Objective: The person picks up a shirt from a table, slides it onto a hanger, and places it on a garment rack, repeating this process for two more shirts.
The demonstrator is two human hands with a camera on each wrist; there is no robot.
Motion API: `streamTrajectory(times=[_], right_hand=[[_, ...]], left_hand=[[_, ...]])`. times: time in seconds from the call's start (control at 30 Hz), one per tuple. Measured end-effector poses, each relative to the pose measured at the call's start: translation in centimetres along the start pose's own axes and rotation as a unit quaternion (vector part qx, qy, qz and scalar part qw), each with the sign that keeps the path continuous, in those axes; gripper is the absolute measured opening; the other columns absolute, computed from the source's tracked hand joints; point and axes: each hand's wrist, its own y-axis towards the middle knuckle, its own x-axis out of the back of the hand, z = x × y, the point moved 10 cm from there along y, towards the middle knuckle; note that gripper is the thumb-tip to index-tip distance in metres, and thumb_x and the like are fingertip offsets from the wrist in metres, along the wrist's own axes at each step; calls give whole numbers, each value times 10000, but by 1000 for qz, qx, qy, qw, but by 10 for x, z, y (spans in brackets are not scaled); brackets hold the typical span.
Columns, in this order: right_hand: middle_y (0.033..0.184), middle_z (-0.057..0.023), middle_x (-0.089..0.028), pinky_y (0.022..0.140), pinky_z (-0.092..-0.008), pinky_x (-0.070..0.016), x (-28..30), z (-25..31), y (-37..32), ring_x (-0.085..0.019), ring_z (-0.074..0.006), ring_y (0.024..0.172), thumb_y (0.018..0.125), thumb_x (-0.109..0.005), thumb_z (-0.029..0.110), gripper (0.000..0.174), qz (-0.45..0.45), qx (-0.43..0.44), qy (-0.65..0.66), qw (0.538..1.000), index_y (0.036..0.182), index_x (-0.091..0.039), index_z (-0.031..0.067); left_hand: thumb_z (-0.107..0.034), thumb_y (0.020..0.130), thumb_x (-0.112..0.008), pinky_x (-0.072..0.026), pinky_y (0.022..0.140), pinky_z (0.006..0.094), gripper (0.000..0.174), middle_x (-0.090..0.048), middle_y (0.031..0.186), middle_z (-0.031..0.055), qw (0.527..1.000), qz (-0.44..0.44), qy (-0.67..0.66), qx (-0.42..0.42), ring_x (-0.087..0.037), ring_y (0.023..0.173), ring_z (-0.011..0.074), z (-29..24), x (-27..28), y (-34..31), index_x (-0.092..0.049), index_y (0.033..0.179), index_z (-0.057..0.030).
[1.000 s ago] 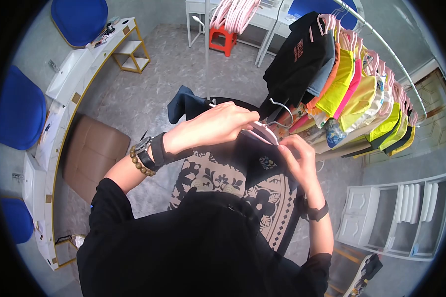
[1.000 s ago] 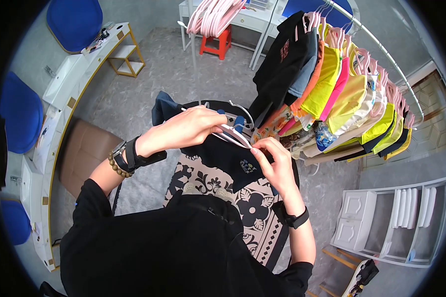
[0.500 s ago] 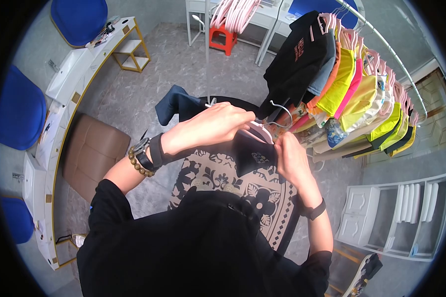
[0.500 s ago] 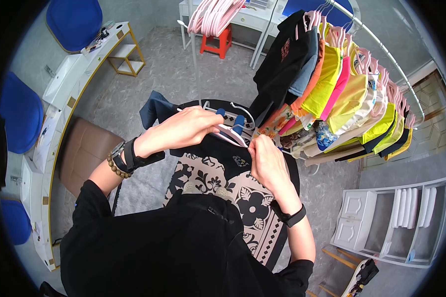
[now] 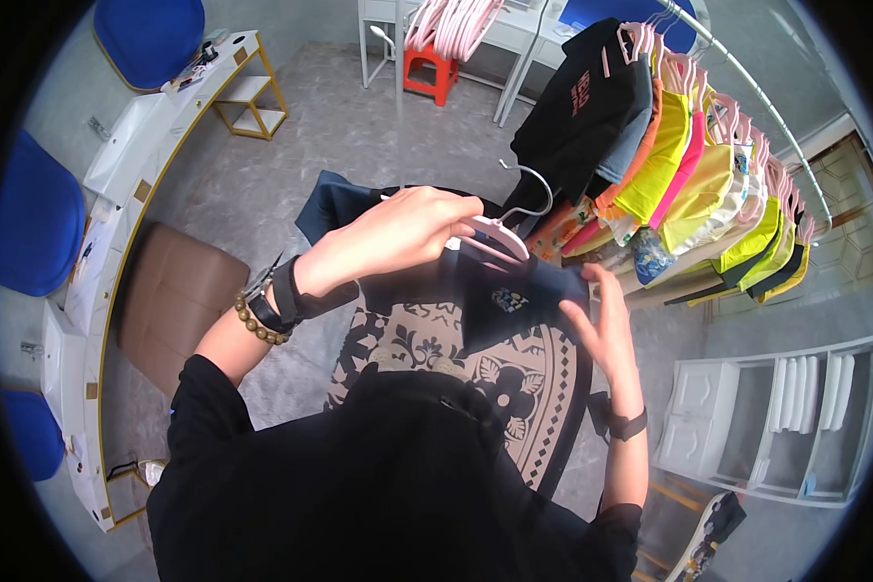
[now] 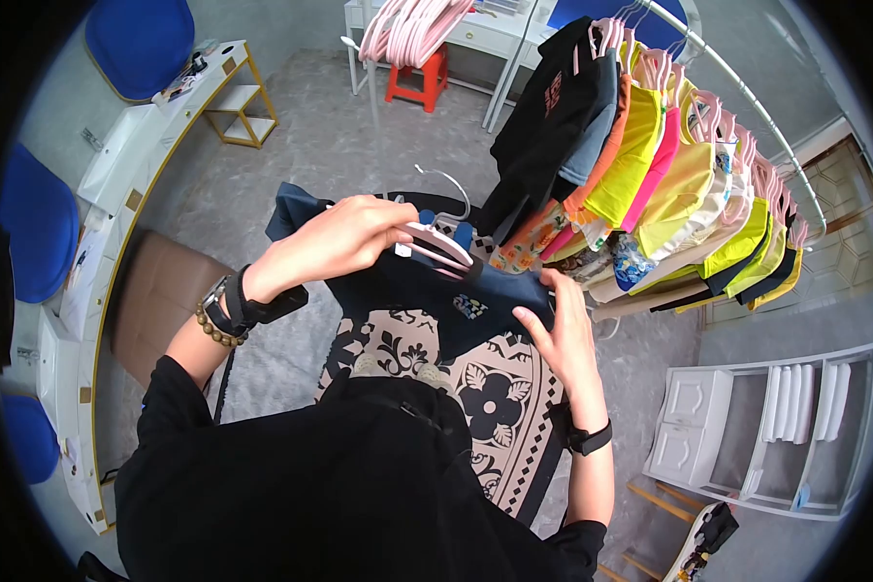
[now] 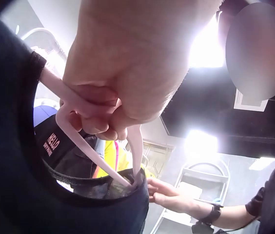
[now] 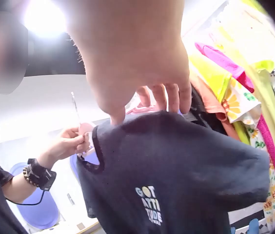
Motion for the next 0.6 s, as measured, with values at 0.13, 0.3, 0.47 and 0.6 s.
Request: streamTrajectory(times=[0.13, 0.3, 0.47, 0.6], right_hand=[[913, -161, -629, 781, -409, -504, 0, -28, -13, -635, -359, 876, 856, -740, 177, 281, 24, -35, -45, 998, 1044, -627, 2], [716, -129, -553, 597, -405, -462, 33, -28, -20, -580, -331, 647, 765, -802, 86, 257, -53, -36, -126, 990, 779, -559, 3], [752, -115, -560, 620, -362, -479, 34, -54, -39, -580, -277, 656, 722, -857, 118, 359, -12, -123, -78, 989, 781, -518, 16], [1086, -148, -582, 876, -398, -471, 36, -28, -33, -569, -327, 1035, 771, -836, 206, 413, -33, -61, -9, 998, 998, -558, 4]], left_hand=[[-29, 911, -584, -496, 733, 473, 76, -673, 878, 208, 999, 22, -19, 21, -647, 893, 421, -8, 6, 3, -573, 971, 16], [-12, 910, -567, -492, 731, 484, 76, -673, 893, 229, 999, 30, -35, 29, -632, 911, 450, -8, 4, 2, -559, 975, 28], [18, 891, -580, -482, 696, 477, 78, -652, 851, 243, 997, 6, -66, 26, -620, 876, 466, -7, 9, 1, -553, 963, 29], [12, 890, -584, -480, 694, 476, 71, -647, 835, 228, 998, -3, -68, 5, -621, 864, 457, -16, 9, 0, -559, 955, 27]])
